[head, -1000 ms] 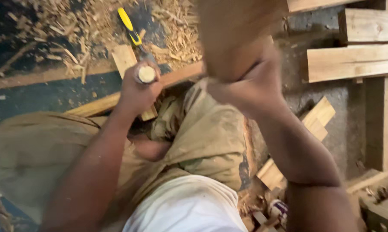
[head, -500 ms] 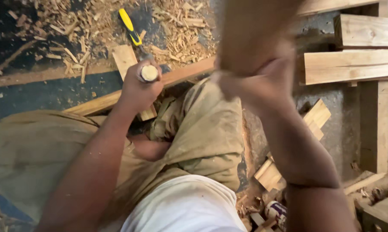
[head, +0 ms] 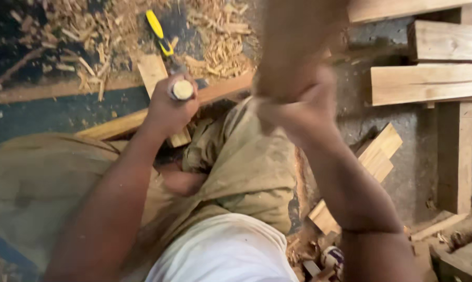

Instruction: The person carves a rectangular slot into a wooden plank using a chisel and a wooden mallet. They repeatedly strike the chisel to remove wood chips and then use a chisel to clear the debris from the slot.

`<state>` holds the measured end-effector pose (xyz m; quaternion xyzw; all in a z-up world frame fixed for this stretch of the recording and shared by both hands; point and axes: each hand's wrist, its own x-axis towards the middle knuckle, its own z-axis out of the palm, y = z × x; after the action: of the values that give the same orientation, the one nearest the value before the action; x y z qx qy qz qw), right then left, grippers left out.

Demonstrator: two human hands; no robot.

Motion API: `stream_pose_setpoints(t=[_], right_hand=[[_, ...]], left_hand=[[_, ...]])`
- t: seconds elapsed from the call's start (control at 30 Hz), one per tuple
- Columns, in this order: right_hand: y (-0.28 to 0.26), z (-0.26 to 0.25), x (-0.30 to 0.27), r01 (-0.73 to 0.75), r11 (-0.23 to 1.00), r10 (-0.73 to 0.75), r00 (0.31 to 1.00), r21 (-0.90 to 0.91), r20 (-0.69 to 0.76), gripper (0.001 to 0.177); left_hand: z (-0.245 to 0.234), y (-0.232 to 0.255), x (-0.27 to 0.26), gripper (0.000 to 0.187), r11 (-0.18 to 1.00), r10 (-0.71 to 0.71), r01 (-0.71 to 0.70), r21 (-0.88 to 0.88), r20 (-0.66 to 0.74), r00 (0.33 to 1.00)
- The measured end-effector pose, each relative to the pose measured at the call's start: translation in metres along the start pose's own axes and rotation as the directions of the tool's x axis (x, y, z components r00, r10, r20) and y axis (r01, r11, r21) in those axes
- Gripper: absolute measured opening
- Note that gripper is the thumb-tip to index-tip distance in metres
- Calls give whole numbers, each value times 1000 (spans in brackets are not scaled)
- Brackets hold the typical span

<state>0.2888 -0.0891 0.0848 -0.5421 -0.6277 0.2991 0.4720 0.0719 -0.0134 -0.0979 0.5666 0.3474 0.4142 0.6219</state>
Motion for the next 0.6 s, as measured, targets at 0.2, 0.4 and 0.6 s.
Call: stream_pose_setpoints(t=[0.2, 0.4, 0.6], right_hand=[[10, 6, 14, 12, 996, -5, 996, -85, 86, 42], [8, -7, 18, 136, 800, -67, 988, -584, 138, 60], [-17, 15, -2, -14, 883, 39, 998, 470, -45, 55]], left_hand=[[-3, 11, 1, 13, 998, -4, 2, 59, 34, 999], [-1, 8, 2, 12, 988, -12, 14, 151, -10, 1000], [-8, -13, 3, 13, 996, -24, 22, 90, 20, 1000]])
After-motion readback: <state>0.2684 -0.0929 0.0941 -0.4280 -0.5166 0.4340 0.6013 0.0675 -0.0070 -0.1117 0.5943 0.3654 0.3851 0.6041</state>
